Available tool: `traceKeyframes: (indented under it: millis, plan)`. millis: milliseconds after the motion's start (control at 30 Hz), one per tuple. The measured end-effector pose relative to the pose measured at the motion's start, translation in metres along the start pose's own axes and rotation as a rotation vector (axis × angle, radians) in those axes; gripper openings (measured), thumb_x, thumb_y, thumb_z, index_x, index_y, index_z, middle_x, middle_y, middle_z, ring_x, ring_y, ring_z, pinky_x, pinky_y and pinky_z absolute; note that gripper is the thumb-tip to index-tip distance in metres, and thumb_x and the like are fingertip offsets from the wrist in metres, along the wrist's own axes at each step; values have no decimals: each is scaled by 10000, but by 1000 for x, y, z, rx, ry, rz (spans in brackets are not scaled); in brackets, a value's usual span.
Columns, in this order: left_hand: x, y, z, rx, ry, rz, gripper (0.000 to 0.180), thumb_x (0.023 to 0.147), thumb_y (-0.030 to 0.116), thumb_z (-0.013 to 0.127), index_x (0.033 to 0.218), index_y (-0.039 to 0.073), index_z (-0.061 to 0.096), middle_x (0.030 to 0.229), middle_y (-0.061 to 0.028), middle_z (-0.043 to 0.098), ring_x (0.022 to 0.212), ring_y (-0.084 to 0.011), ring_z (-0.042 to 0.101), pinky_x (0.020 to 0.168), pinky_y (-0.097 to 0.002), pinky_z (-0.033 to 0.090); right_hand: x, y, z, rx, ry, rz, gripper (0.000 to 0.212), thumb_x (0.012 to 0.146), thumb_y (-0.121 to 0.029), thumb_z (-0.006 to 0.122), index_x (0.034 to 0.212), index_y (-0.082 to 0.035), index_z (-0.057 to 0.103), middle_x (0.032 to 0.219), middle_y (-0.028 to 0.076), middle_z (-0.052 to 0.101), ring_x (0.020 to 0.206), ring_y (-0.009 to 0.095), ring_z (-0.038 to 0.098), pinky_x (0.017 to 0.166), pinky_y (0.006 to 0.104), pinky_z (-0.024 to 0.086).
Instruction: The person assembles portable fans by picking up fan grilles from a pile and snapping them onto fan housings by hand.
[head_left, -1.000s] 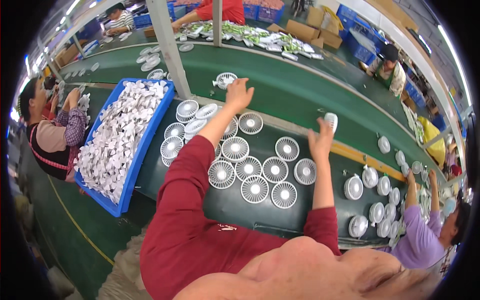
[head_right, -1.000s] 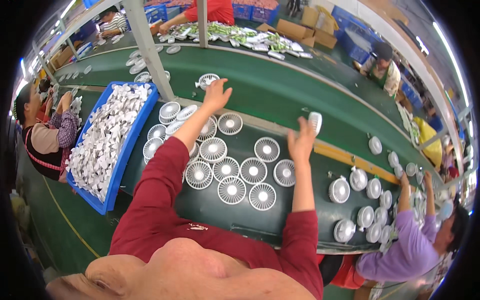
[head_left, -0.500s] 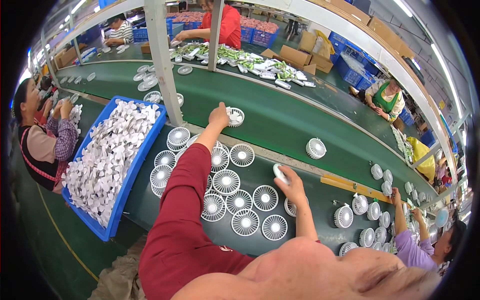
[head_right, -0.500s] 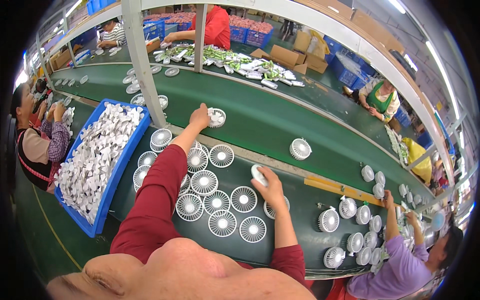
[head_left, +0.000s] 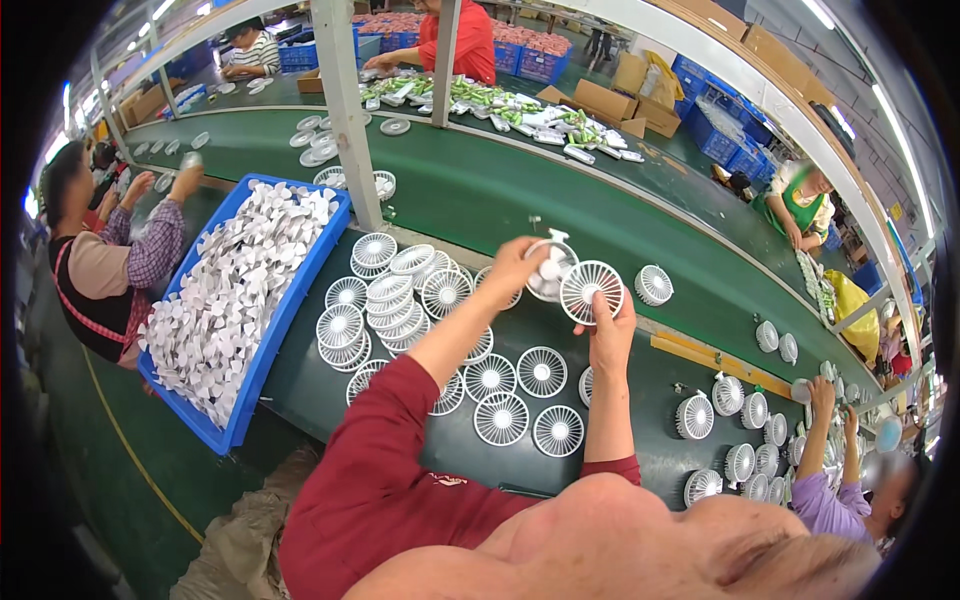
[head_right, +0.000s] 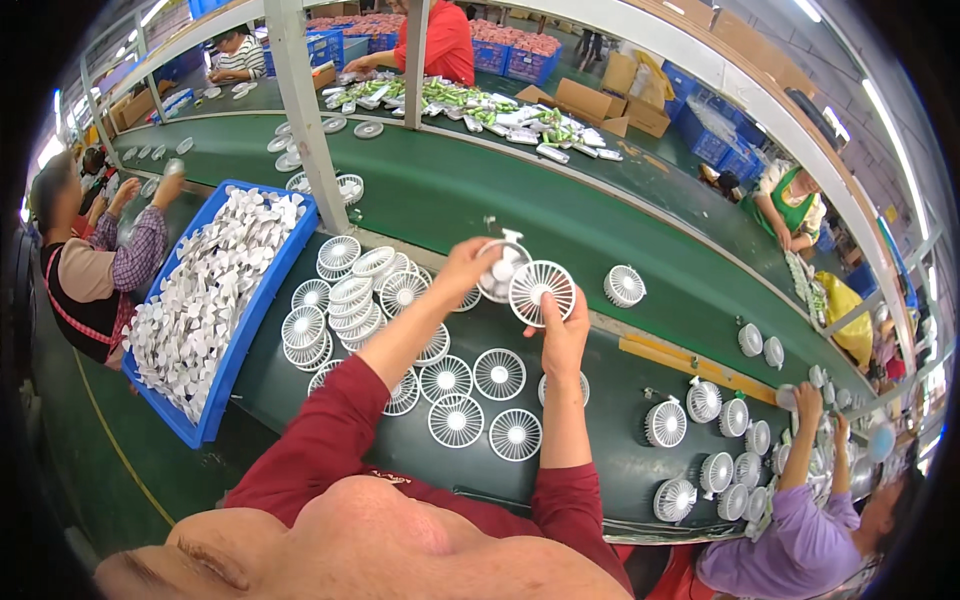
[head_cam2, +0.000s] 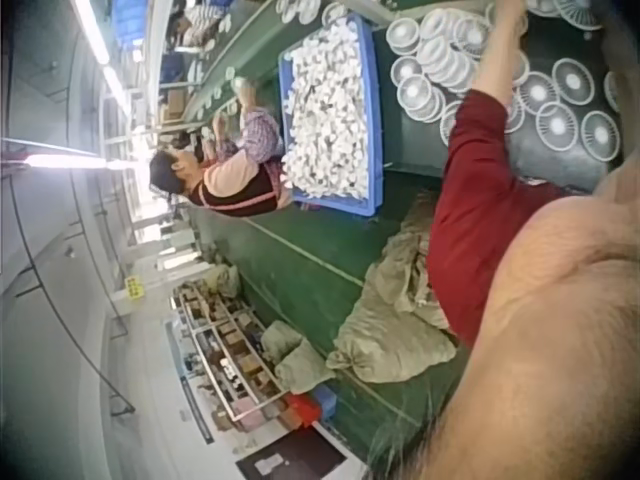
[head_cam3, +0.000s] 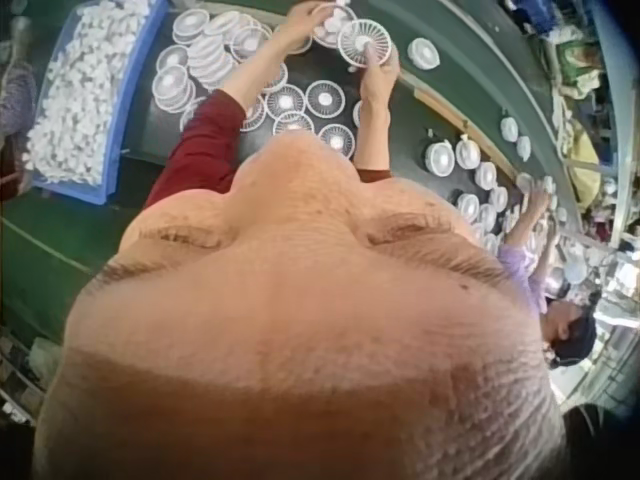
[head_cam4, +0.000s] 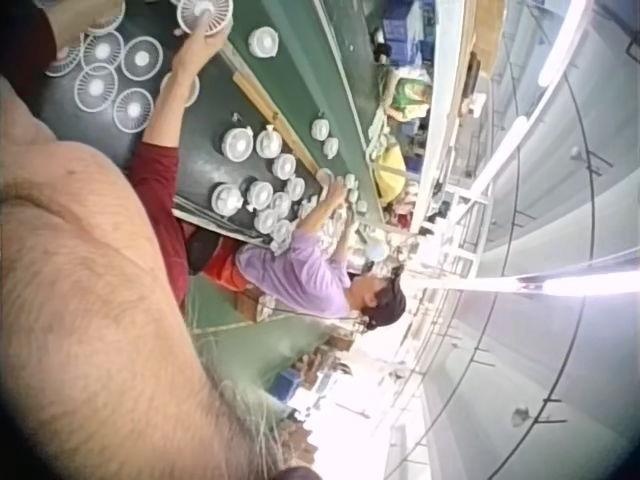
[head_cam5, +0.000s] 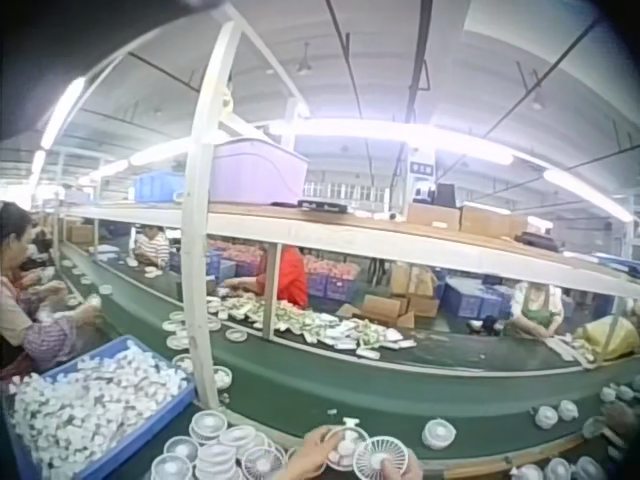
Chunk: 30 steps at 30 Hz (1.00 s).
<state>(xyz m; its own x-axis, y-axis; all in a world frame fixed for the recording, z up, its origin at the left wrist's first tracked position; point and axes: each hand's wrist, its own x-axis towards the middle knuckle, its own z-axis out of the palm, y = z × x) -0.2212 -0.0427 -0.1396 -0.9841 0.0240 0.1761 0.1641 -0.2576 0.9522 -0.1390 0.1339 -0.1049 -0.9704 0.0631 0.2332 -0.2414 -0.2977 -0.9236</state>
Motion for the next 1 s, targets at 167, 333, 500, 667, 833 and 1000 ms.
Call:
traceKeyframes:
  millis: [167,333,500,667,833,1000]
  plan:
    - [-57,4,29,-770,-189,-283,337,954,182,570,1265,80,489,1168,-85,604,1040,-195,628,862,-382,550,-15,-5,17,-776,34,-456,495,821,-21,627,1305,-40,526,1240,175,545,1157,308,540,996,396,426]
    - [-68,5,34,-957,-290,-367,375,1021,370,432,1267,105,532,1181,-57,625,1102,-195,608,941,-392,505,-17,2,15,-1019,-167,-701,472,831,-66,559,1302,-77,547,1366,203,444,1229,399,442,1012,469,387]
    - [-79,13,27,-821,-119,-301,330,1024,373,430,1191,114,546,1108,-34,629,1024,-159,617,871,-344,521,-25,14,23,-938,-288,-604,733,799,-388,627,1413,-59,399,1431,231,367,1298,420,374,1076,484,323]
    - [-90,15,59,-86,164,278,252,1029,237,428,1183,47,486,1015,-35,578,901,-88,554,785,-258,462,-27,28,33,-376,-263,-296,733,952,-558,376,1418,3,310,1367,172,417,1258,274,437,1061,382,327]
    - [-89,13,61,-19,242,394,248,963,158,525,1148,-5,501,1074,-145,561,975,-237,583,854,-351,454,-21,41,34,-240,-218,-178,669,972,-518,369,1405,-9,333,1356,132,422,1240,226,446,1037,356,357]
    - [-66,-1,14,660,106,393,417,963,264,529,1257,-24,463,1230,-223,533,1165,-357,516,999,-420,390,18,46,19,-195,-298,39,561,977,-431,426,1372,-33,427,1308,113,502,1210,210,483,1023,333,372]
